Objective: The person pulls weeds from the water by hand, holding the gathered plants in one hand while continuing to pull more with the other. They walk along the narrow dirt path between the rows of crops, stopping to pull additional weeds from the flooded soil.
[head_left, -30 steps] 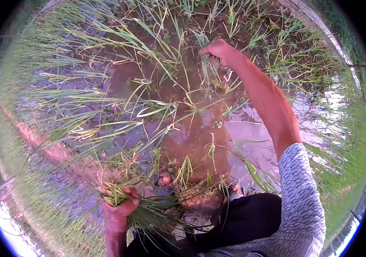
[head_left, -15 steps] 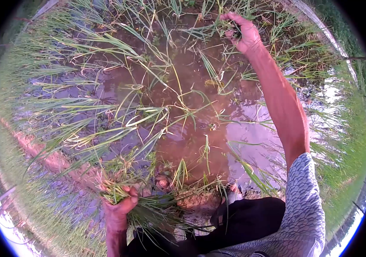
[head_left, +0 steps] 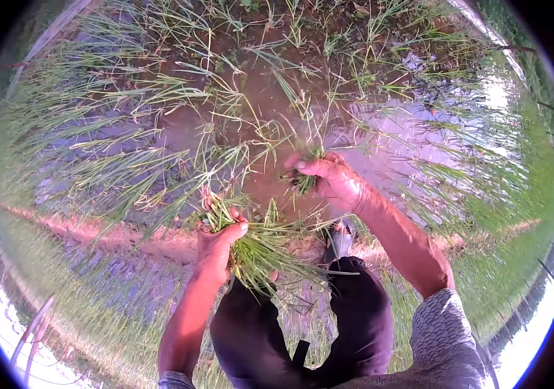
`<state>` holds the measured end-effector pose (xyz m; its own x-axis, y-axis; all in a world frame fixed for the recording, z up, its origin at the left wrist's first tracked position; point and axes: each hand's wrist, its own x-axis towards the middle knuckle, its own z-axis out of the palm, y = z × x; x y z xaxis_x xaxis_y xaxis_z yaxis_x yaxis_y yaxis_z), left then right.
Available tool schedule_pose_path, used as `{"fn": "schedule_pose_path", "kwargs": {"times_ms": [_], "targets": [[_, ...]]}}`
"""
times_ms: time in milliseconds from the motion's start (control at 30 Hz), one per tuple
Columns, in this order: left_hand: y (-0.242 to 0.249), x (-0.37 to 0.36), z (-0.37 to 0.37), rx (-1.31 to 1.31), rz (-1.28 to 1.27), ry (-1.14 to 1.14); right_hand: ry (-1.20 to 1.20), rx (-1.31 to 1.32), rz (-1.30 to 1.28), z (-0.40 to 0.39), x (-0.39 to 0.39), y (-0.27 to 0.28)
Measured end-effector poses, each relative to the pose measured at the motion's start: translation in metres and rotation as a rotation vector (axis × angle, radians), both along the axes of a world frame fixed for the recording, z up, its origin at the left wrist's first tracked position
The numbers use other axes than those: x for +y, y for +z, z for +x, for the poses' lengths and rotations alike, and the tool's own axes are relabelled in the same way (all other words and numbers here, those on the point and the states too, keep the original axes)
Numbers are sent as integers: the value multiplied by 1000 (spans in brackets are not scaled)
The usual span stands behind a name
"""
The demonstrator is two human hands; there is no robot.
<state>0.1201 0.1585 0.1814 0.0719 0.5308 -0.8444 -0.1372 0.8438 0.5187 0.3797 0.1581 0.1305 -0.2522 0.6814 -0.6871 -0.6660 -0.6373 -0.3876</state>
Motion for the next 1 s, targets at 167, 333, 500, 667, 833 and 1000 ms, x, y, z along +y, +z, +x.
{"fn": "schedule_pose_path", "kwargs": {"times_ms": [167,333,500,667,833,1000], "targets": [[89,-17,41,48,143,-185,331,-462,-57,-56,-24,131],[165,-56,39,222,317,-516,646,-581,91,-62,-39,251],[213,-88,0,70,394,-189,710,-775,461,-87,-69,334],[273,-90,-8,-17,291,-60,656,-832,578,-92,-84,398],[314,-68,7,76,-196,-61,325,-890,351,-59,-140,417],[314,-65,-9,57,-236,-86,183,-1321,-91,-6,-258,416]]}}
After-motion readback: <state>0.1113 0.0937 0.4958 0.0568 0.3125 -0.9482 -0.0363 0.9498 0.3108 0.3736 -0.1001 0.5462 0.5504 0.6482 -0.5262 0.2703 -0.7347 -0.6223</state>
